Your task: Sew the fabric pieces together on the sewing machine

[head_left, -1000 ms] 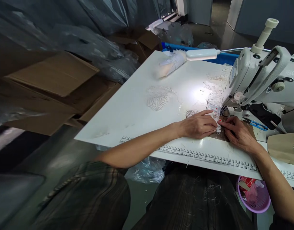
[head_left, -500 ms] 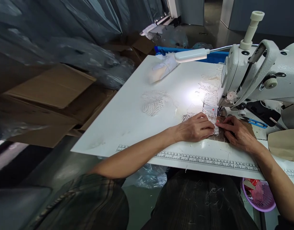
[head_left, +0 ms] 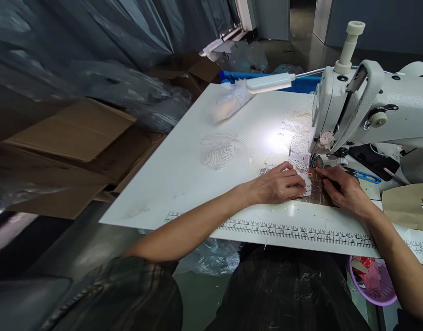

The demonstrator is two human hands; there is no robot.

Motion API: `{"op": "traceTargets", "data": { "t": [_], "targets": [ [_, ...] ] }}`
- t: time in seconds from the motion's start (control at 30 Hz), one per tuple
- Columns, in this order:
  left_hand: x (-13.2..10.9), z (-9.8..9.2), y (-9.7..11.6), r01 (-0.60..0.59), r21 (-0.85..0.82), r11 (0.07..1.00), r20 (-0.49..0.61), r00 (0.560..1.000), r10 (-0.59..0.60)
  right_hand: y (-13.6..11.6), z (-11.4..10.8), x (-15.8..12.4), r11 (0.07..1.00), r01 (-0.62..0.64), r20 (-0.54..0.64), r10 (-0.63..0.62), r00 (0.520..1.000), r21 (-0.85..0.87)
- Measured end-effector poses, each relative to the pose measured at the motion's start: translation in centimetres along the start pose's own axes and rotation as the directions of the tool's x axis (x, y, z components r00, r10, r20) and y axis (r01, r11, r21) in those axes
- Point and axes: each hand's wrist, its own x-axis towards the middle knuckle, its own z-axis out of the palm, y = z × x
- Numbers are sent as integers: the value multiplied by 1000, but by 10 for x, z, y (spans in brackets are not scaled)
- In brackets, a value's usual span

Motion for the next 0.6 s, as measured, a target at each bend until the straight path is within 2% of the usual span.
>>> {"op": "traceTargets", "data": {
  "t": [0.13,0.3,0.53,0.6],
  "targets": [
    [-2,4,-1,39,-42,998,22,999,-38,1,1,0,1000,-11,-34,11,999,2],
    [-3,5,-1,53,-30,998,29,998,-52,2,1,-1,1000,-15,-19,15,1000,-12],
    [-1,2,1,-14,51,999,-37,999,16,-2,-2,-4,992,121,122,-116,986,-32],
    [0,1,3,-1,39,999,-20,1000,2,-2,-3,-5,991,127,152,-121,981,-33]
  ]
}}
